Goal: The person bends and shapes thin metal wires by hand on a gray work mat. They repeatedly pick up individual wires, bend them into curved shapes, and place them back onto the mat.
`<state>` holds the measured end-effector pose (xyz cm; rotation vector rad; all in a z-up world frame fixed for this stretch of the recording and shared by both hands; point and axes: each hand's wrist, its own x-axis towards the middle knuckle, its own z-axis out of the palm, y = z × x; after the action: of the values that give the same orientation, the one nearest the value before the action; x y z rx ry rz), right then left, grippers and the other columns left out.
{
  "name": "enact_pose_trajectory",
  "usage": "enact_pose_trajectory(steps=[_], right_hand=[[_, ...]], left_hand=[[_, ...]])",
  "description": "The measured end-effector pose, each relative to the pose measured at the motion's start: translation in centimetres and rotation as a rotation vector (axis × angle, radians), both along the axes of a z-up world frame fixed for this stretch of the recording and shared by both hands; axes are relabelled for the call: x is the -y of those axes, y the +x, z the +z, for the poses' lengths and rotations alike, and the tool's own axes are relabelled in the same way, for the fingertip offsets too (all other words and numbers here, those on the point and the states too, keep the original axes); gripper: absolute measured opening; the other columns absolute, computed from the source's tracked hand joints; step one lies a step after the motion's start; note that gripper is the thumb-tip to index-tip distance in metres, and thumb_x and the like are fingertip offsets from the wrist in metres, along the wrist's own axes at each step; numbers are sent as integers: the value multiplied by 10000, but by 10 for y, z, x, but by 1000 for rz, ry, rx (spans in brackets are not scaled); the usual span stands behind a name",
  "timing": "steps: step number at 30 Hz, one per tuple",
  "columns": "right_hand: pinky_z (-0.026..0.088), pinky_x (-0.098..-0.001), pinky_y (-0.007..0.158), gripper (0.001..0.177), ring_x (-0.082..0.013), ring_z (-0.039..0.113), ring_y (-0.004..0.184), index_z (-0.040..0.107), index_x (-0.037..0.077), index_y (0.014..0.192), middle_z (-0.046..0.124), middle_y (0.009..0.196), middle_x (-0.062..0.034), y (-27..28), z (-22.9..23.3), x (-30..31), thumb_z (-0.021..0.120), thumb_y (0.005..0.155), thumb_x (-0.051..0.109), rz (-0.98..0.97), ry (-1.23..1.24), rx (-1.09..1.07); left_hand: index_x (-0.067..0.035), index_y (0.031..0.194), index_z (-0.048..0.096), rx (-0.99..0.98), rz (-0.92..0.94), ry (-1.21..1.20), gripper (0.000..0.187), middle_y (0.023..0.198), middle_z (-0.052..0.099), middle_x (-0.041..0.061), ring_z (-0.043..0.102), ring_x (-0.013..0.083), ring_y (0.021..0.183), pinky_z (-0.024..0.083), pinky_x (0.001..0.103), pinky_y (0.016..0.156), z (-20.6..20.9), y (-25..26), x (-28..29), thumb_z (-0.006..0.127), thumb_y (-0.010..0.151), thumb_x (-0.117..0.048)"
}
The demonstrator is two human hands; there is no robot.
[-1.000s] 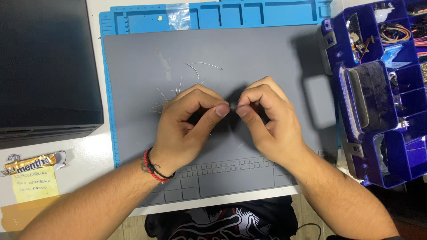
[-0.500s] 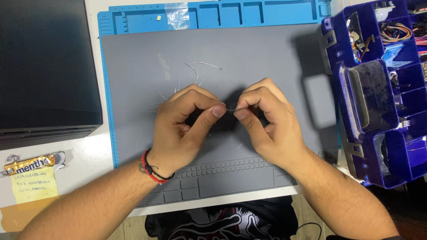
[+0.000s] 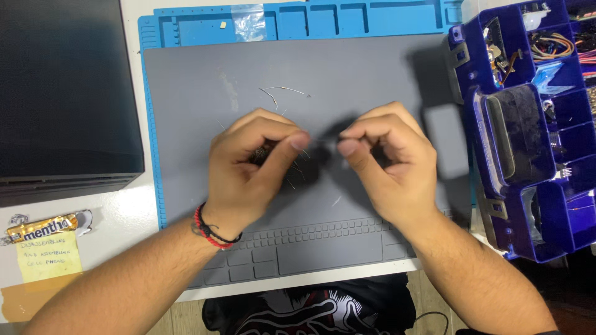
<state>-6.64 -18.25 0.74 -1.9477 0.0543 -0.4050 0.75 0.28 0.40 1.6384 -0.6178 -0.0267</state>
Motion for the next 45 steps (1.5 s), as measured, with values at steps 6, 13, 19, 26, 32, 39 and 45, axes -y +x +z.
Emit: enact_pose_trajectory(steps=[6,13,19,26,32,39,45], right_hand=[[501,-255,712,73,-164,615,779,713,48,994,695,972,-113,1,-1,-2,759,951,12,90,-137,106],[491,-248,662,119,-131,574,667,711,46,948,725,922,-94,2,-6,-2,811,912,-7,79,-188,104],[441,-283,680,113,-154,510,687,643,71,986,599,822,-43,0,-8,-1,732,959,7,108,-218,65],[459,-303,655,74,-188,559,734,592,85,946,600,858,-46,-6,5,-6,563,1014,91,106,-277,82],[482,-336,678,93,-211,630,709,681,144,918,647,852,1,-59,32,3,633,980,94,-83,-619,-23],[452,-470,1225,167,-323,561,783,646,-69,1113,673,1062,-200,-138,62,142,664,1104,-235,-366,-926,-44],[450,-501,1109,44,-433,590,1232,711,-118,1219,606,1257,-289,-132,18,273,705,1250,-87,-323,-940,-72]], left_hand=[[-120,967,769,84,-120,103,105,946,774,28,720,149,819,542,274,780,-5,-2,2,669,996,-131],[-102,1037,766,63,-148,46,86,1012,794,70,770,161,862,590,235,776,-10,-3,2,704,982,-80],[-113,1045,766,69,-148,47,85,985,795,55,745,141,822,555,231,751,-8,-4,4,722,976,-91],[-38,1026,744,211,-181,104,94,937,747,84,689,197,807,524,299,774,-1,-4,1,655,1002,-55],[10,957,687,256,-82,-3,113,883,717,136,697,226,790,555,289,739,1,-8,-2,601,1019,-30],[-1,955,678,170,-2,-48,237,841,693,125,619,175,705,533,275,698,-4,-6,-3,515,1077,-122],[7,1012,670,165,49,-40,260,836,666,140,632,183,739,527,299,728,6,7,-9,465,1103,-124]])
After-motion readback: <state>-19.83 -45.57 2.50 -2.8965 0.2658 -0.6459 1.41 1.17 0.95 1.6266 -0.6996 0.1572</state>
